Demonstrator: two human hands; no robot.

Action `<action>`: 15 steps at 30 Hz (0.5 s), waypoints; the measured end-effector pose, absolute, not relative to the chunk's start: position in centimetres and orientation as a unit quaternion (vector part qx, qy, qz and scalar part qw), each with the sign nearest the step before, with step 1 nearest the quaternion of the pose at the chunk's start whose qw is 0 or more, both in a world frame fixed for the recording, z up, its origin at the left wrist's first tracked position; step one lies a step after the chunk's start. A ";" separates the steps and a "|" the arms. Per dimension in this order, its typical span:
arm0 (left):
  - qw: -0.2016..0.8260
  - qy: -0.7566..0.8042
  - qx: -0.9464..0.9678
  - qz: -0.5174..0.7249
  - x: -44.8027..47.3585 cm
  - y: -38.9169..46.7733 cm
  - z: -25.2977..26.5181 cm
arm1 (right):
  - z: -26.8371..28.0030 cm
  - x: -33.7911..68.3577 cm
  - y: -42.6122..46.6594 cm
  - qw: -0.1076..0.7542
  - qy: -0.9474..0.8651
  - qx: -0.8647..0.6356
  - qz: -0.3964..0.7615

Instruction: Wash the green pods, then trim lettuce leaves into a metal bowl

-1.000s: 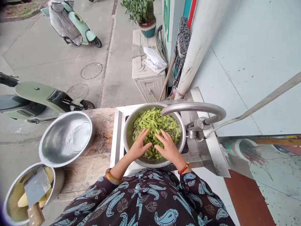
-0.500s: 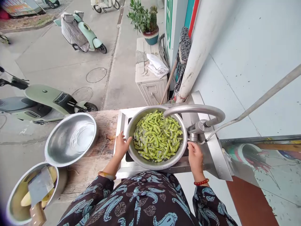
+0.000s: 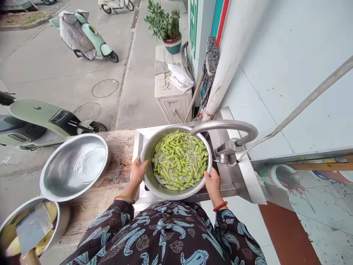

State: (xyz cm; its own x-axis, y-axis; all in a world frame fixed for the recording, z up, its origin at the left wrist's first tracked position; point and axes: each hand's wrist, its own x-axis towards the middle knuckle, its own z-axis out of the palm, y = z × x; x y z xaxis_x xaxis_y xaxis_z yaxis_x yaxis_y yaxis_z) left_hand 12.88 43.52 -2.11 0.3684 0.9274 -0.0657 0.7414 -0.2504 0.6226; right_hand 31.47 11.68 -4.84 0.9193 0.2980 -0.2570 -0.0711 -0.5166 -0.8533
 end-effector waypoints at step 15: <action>0.235 0.569 0.772 0.160 9.6 44.2 -1.7 | -6.3 34.4 13.6 0.691 0.087 -0.673 0.248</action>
State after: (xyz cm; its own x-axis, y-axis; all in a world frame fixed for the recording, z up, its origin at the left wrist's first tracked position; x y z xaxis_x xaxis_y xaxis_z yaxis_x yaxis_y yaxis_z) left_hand 9.62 44.18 -1.72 0.3021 0.9530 -0.0204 0.8028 -0.2428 0.5446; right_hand 34.43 13.65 -6.31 0.8615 0.2261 -0.4547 -0.4606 -0.0288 -0.8871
